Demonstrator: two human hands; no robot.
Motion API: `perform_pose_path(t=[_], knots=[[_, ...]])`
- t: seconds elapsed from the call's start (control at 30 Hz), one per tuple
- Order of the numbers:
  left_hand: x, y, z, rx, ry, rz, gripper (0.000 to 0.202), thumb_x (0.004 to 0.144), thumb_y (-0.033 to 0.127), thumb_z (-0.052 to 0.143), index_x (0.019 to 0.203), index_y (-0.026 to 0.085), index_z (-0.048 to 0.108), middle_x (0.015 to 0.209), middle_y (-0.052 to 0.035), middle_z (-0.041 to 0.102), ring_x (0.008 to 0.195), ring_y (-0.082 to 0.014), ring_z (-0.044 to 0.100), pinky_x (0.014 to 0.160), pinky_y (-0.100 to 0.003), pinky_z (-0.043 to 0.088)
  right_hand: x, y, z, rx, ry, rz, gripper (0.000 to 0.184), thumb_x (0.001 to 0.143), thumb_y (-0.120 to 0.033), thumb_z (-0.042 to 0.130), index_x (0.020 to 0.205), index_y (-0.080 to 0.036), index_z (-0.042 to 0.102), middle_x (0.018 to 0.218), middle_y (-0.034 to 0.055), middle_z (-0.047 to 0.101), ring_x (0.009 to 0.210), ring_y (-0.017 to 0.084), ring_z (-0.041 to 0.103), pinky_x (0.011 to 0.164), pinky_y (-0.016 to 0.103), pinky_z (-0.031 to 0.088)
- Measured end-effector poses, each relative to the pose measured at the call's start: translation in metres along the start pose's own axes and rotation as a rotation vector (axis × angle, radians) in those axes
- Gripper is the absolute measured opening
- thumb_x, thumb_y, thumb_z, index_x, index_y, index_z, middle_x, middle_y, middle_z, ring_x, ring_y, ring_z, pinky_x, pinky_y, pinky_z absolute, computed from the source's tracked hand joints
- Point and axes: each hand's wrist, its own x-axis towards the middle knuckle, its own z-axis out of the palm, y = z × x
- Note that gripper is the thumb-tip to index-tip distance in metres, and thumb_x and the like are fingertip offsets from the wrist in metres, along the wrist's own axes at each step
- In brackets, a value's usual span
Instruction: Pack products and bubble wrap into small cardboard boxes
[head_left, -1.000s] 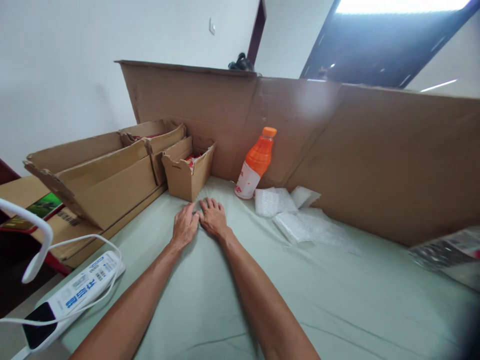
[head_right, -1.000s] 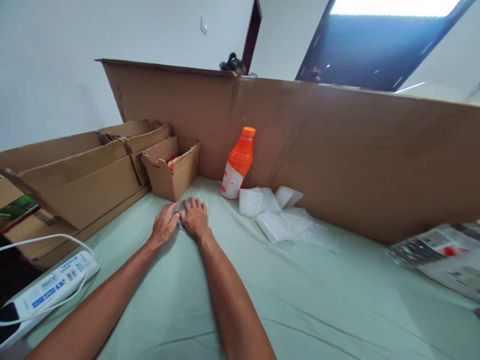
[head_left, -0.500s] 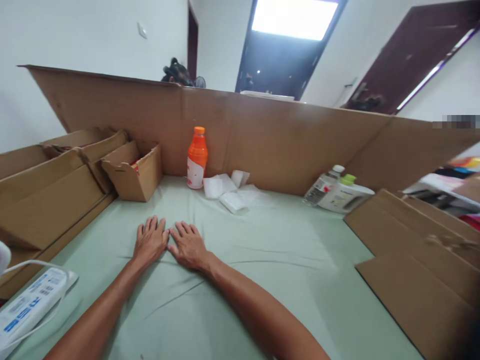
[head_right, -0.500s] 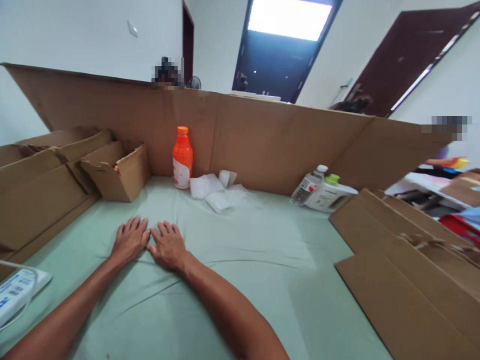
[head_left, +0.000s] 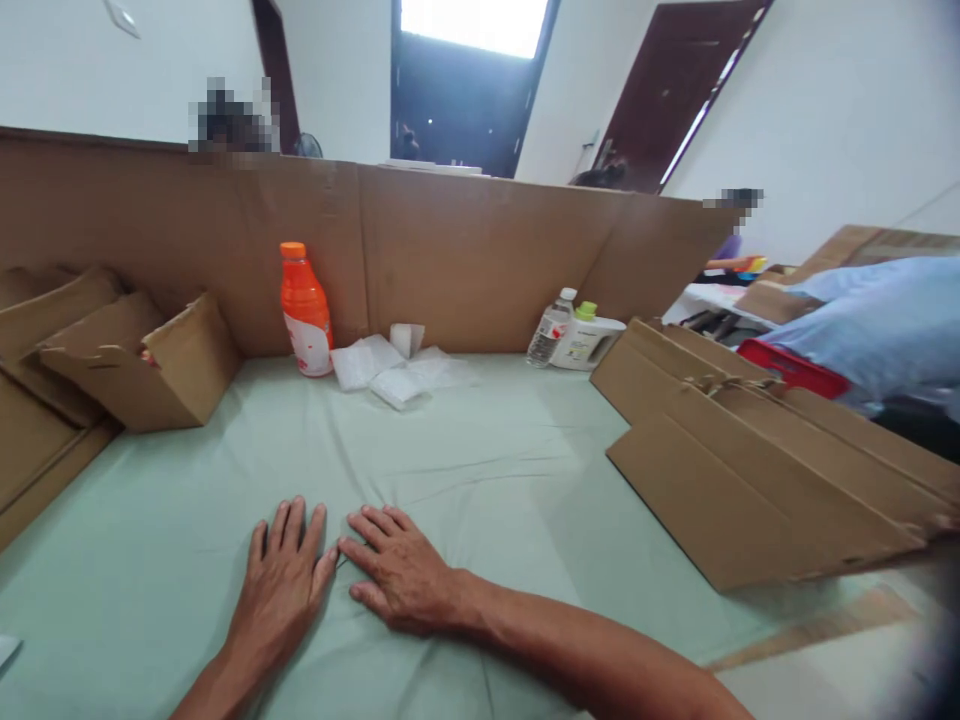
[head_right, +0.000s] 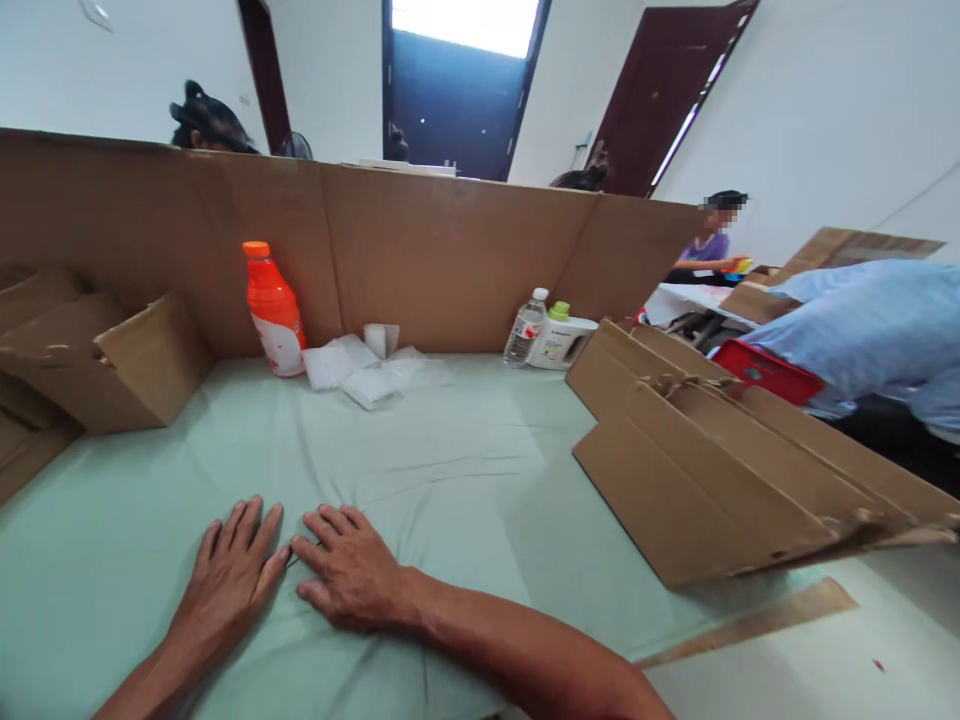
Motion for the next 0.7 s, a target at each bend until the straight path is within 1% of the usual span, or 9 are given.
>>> perform_pose_path(t=[0.1,0.3,0.37,0.43,0.5,0.57,0.7], knots=[[-0.004,0.013,0.003,-0.015,0.046,0.051,0.055,0.096,0.037,0.038,0.137,0.009,0.061,0.146,-0.0238,0.053,0.138,-0.0406,0.045,0.112,-0.059,0.03,-0.016,0.002,-0.006,0.03,0.013,-0.006,0.05,0.097,-0.044,0.055,0.141,-0.02,0.051,0.153,0.0116,0.048,0.142,0.026,0.039,0.117,0.043,0.03],[-0.006,0.044,0.008,-0.083,0.091,0.204,0.054,0.094,0.035,0.041,0.137,0.009,0.061,0.149,-0.0222,0.051,0.14,-0.0396,0.042,0.114,-0.061,0.024,-0.033,0.007,-0.015,0.046,0.033,-0.008,0.035,0.093,-0.035,0.062,0.121,-0.015,0.064,0.14,0.0127,0.059,0.132,0.024,0.05,0.11,0.038,0.038],[-0.004,0.057,0.009,-0.113,0.095,0.26,0.054,0.093,0.037,0.044,0.138,0.011,0.06,0.15,-0.0206,0.051,0.14,-0.0392,0.042,0.114,-0.061,0.022,-0.042,0.012,-0.022,0.04,0.063,0.015,0.034,0.091,-0.034,0.065,0.119,-0.016,0.066,0.137,0.0116,0.061,0.129,0.024,0.052,0.108,0.038,0.041],[0.0,0.07,0.008,-0.151,0.087,0.313,0.056,0.094,0.043,0.046,0.14,0.015,0.058,0.151,-0.0183,0.05,0.142,-0.038,0.041,0.115,-0.061,0.019,-0.056,0.022,-0.031,0.025,0.127,0.081,0.035,0.089,-0.033,0.067,0.121,-0.018,0.065,0.138,0.011,0.061,0.129,0.025,0.053,0.107,0.039,0.042],[0.004,0.084,0.005,-0.192,0.069,0.364,0.058,0.094,0.048,0.046,0.143,0.018,0.055,0.154,-0.0158,0.048,0.143,-0.036,0.039,0.117,-0.059,0.016,-0.074,0.037,-0.046,-0.012,0.21,0.179,0.035,0.088,-0.03,0.067,0.122,-0.02,0.065,0.14,0.0115,0.06,0.129,0.026,0.053,0.107,0.042,0.043],[0.009,0.097,0.002,-0.229,0.056,0.412,0.058,0.095,0.048,0.046,0.146,0.02,0.052,0.155,-0.0136,0.046,0.145,-0.034,0.037,0.118,-0.058,0.013,-0.095,0.055,-0.066,-0.094,0.288,0.29,0.034,0.089,-0.027,0.064,0.122,-0.02,0.065,0.141,0.0131,0.059,0.13,0.027,0.053,0.106,0.044,0.043],[0.016,0.119,-0.008,-0.286,0.074,0.516,0.058,0.095,0.047,0.047,0.147,0.021,0.049,0.156,-0.0114,0.046,0.146,-0.0315,0.036,0.12,-0.055,0.01,-0.141,0.093,-0.117,-0.404,0.38,0.53,0.035,0.089,-0.025,0.061,0.123,-0.017,0.066,0.143,0.0181,0.056,0.131,0.032,0.052,0.105,0.05,0.043]])
